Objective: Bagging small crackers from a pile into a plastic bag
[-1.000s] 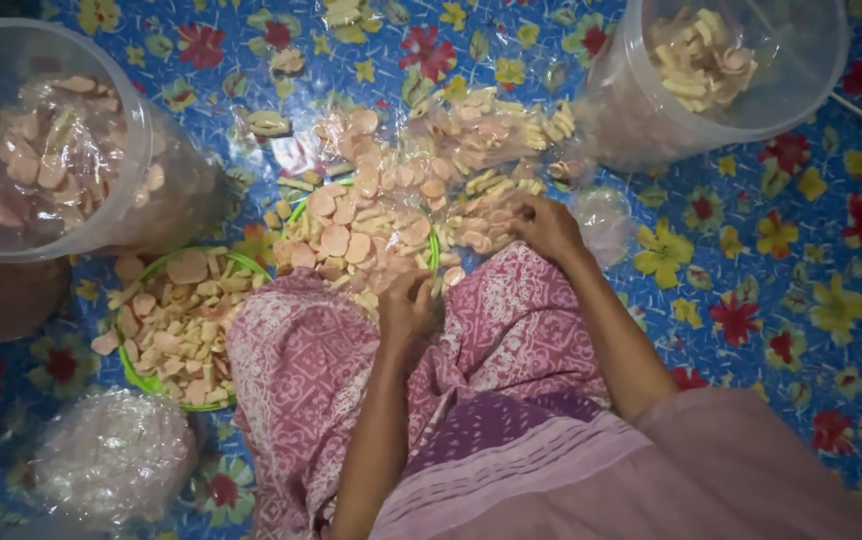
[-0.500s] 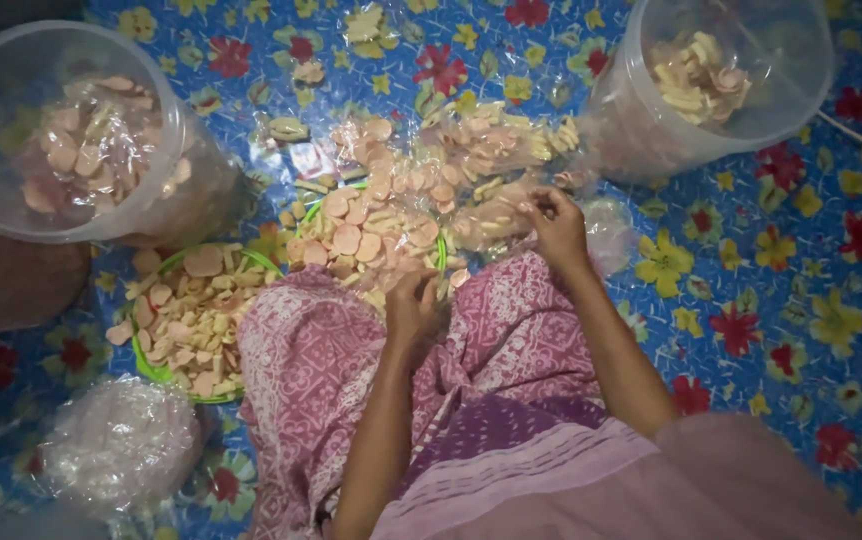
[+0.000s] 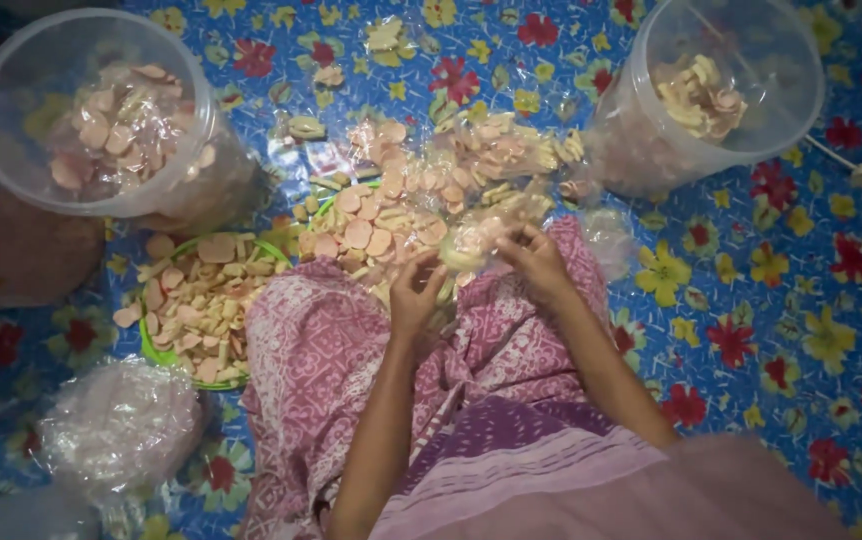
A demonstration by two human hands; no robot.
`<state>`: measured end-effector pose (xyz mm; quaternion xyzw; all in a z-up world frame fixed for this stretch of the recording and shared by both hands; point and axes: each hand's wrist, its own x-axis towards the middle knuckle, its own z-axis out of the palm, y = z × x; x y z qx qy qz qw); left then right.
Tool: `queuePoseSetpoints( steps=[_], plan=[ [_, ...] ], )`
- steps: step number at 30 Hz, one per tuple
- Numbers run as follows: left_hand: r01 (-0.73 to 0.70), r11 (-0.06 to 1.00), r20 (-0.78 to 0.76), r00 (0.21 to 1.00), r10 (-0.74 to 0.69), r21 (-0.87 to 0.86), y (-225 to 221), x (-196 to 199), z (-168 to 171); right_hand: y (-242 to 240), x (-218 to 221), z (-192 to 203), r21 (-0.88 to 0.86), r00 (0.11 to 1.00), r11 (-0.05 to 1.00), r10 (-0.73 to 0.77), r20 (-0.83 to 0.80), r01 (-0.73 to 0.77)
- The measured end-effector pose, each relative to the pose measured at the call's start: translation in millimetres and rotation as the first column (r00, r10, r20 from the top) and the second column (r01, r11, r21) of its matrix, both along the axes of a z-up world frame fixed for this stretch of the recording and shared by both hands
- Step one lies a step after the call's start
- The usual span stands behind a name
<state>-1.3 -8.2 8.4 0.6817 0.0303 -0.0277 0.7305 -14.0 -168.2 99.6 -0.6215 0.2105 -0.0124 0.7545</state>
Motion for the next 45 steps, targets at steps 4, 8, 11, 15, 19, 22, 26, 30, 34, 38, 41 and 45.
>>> queuePoseSetpoints(
  steps=[4, 8, 11, 15, 19, 22, 26, 30, 34, 38, 41, 45],
  plan=[
    [0.016, 1.000, 0.023, 1.000, -0.017, 0.009, 2, 12, -71, 0, 4, -35, -0.023, 0.996, 0.998, 0.053, -0.068, -0.055],
    [0.028, 0.996, 0.038, 0.999, -0.025, -0.083, 4, 9, -42, -15, 13, -86, -0.088, 0.997, 0.995, 0.051, -0.055, -0.056],
    [0.054, 0.994, 0.016, 0.998, -0.053, -0.093, 2, 4, -37, -25, 17, -113, -0.129, 0.996, 0.991, 0.025, -0.082, -0.035],
    [0.034, 0.999, 0.021, 0.999, -0.033, -0.023, 0, 5, -32, -29, 20, -125, -0.042, 0.994, 0.999, -0.037, -0.103, 0.033],
    [0.088, 0.989, -0.022, 0.996, -0.091, -0.121, 8, 3, -10, -19, 14, -94, -0.071, 0.994, 0.997, -0.029, -0.110, 0.021],
    [0.144, 0.974, -0.070, 0.985, -0.158, -0.175, 5, -2, 4, -20, 14, -99, -0.061, 0.996, 0.998, -0.016, -0.090, 0.011],
    [0.084, 0.975, -0.053, 0.994, -0.097, -0.207, 2, 7, -34, -12, 14, -87, -0.066, 0.995, 0.997, -0.056, -0.077, 0.051],
    [0.033, 0.929, -0.099, 0.992, -0.074, -0.368, 3, 8, -30, -7, 23, -83, -0.125, 0.997, 0.991, -0.051, -0.061, 0.043],
    [-0.005, 0.884, -0.117, 0.992, -0.057, -0.467, 5, 15, -54, -3, 33, -80, -0.152, 0.998, 0.987, -0.052, -0.029, 0.047],
    [-0.024, 0.877, -0.092, 0.995, -0.024, -0.480, 10, 16, -49, 5, 37, -60, -0.249, 0.998, 0.967, -0.054, -0.021, 0.047],
    [-0.055, 0.872, -0.108, 0.994, 0.002, -0.486, 19, 17, -37, 0, 42, -50, -0.263, 0.994, 0.960, -0.102, -0.023, 0.093],
    [-0.180, 0.862, -0.232, 0.970, 0.075, -0.474, 24, 1, 93, -28, 52, -75, -0.292, 0.995, 0.953, -0.092, -0.040, 0.077]
  ],
)
